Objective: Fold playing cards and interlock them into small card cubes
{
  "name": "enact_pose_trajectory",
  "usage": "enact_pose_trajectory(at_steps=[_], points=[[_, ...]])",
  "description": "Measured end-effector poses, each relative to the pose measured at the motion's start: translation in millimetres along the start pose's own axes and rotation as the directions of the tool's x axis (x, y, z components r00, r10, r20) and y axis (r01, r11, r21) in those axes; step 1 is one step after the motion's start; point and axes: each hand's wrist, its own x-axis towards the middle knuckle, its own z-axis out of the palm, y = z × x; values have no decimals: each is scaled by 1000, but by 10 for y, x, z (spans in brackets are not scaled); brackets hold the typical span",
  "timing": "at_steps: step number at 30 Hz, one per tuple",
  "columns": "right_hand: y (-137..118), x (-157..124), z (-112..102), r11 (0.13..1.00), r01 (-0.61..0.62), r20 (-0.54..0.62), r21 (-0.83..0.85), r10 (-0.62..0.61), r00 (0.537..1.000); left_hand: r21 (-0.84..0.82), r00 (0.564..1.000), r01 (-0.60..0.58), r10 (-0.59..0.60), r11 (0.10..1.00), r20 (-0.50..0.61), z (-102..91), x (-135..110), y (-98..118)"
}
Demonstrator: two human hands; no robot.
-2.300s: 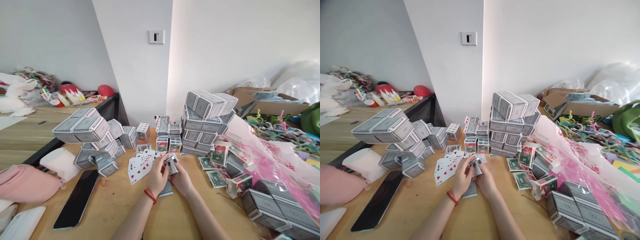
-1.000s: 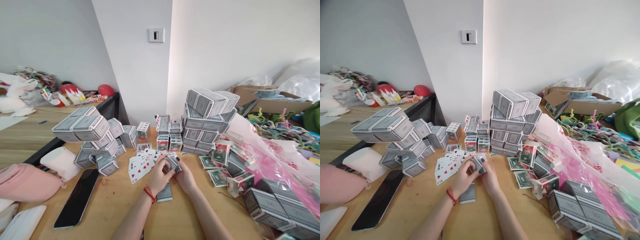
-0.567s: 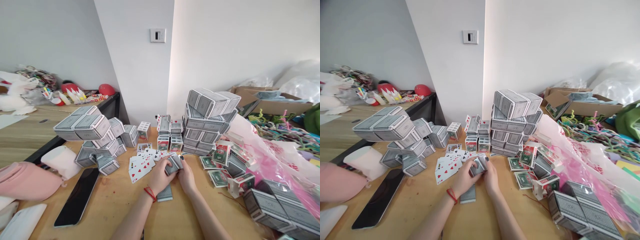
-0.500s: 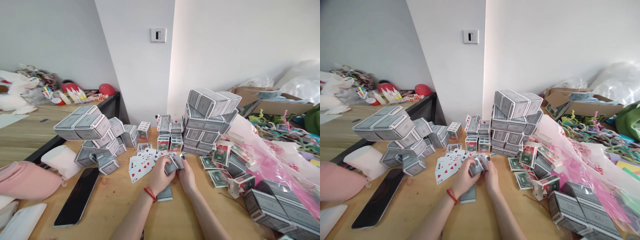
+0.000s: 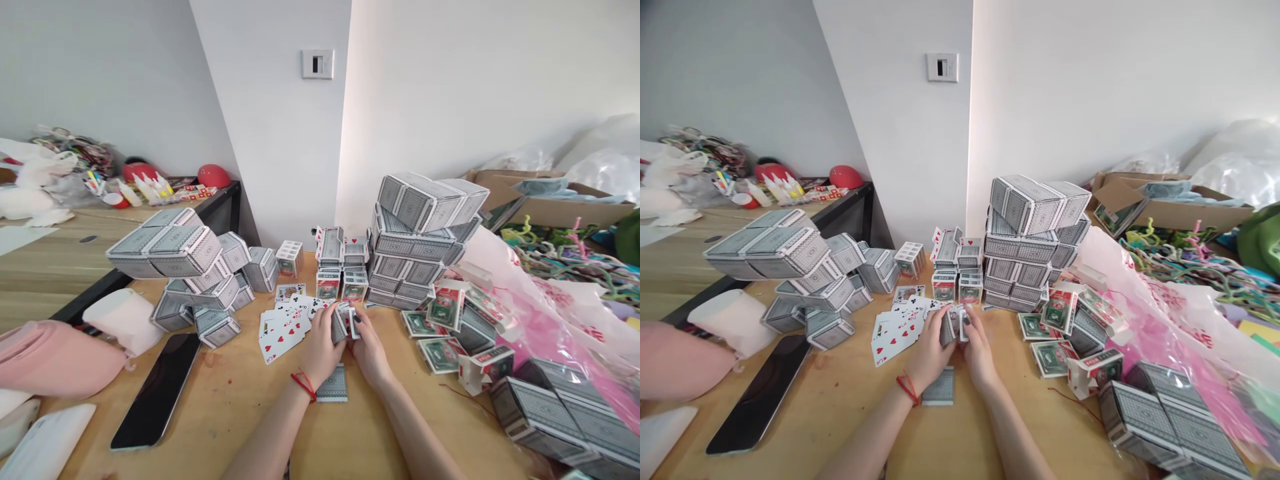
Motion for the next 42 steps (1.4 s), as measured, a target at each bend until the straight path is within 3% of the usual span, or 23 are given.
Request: enact_pose_trajectory(at_steps=[7,12,22,29,37,42], points=[[31,13,-50,999,-15,-37,-39,14,999,49,998,-66,66,997,-4,-39,-10,64],[70,23,-94,975,34,-52,-218,-46,998,94,997,-70,71,993,-1,-39,-17,62],[-89,-106,87,883,98,82,-458,-68,994,142,999,-13,19,990,-41,-4,1,8],[-72,-112,80,911,74,73,-406,-48,996,162,996,-49,60,986,-66,6,6,-5],[-144,-145,136,954,65,202,-293,-4,979,215,996,-18,35,976,-77,-6,4,59],[-97,-138,81,968,-19,241,-252,81,967,207,998,-15,28,978,-63,5,-11,61]])
